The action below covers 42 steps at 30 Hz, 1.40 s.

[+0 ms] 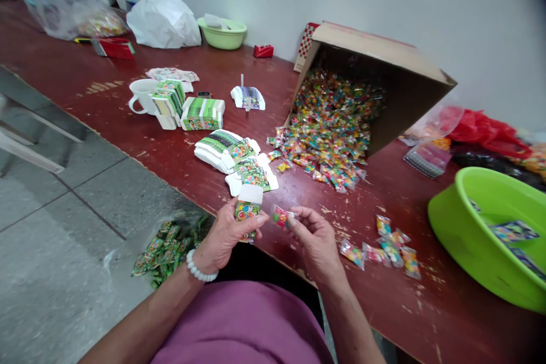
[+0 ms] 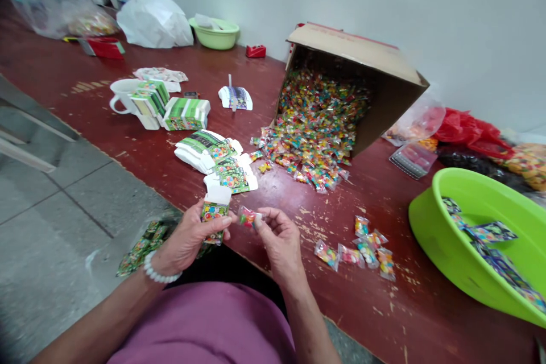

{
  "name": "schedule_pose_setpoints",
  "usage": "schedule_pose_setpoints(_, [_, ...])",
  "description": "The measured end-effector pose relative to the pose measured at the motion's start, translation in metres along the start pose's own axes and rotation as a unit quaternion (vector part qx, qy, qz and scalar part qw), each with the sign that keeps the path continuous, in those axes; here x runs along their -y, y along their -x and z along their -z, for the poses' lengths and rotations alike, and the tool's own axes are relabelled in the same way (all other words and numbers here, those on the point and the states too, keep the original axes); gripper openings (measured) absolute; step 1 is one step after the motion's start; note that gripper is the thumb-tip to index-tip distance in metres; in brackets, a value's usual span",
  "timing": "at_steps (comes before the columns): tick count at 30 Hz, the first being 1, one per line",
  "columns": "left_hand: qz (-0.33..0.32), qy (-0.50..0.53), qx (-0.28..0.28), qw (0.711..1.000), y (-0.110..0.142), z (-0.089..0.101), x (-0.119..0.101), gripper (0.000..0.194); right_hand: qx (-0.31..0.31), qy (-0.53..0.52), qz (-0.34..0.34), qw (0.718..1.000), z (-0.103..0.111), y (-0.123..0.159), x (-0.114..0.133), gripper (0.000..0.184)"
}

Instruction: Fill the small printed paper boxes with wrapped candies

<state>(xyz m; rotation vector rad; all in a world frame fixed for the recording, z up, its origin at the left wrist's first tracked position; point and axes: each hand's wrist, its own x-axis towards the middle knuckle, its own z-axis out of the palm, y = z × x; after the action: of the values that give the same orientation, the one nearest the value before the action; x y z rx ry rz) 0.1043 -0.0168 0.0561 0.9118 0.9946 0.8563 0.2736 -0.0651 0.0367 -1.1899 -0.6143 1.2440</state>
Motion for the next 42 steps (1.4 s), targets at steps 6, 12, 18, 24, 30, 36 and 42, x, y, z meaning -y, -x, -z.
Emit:
schedule_pose_setpoints(6, [0.003, 0.001, 0.017, 1.0, 0.0, 0.001, 0.002, 0.04, 0.015, -0.039, -0.021, 0.999, 0.001, 0.002, -0.001, 0.027])
schedule_pose_setpoints(12, [0.019, 0.015, 0.03, 0.999, 0.001, -0.002, 0.004, 0.044, 0.024, -0.036, -0.021, 0.999, -0.004, 0.004, 0.001, 0.031])
schedule_pose_setpoints(18, [0.026, 0.008, 0.034, 0.999, 0.001, -0.002, 0.006, 0.046, 0.028, -0.016, -0.006, 0.999, -0.008, 0.004, -0.001, 0.033])
schedule_pose_setpoints(24, [-0.017, -0.086, 0.041, 0.995, -0.004, 0.007, 0.004, 0.038, 0.021, -0.001, 0.016, 1.0, -0.003, -0.003, 0.003, 0.033])
schedule_pose_setpoints(30, [0.017, -0.174, 0.192, 0.966, -0.002, 0.008, 0.006, 0.04, 0.126, 0.17, 0.061, 0.975, 0.003, -0.004, 0.018, 0.02])
schedule_pose_setpoints(36, [0.071, -0.065, 0.221, 0.97, 0.002, 0.004, 0.011, 0.036, 0.127, 0.37, 0.203, 0.898, 0.002, -0.001, 0.025, 0.041])
schedule_pose_setpoints(42, [0.123, 0.064, 0.161, 0.977, 0.0, 0.0, 0.01, 0.046, 0.062, 0.347, 0.238, 0.905, 0.001, 0.0, 0.016, 0.015])
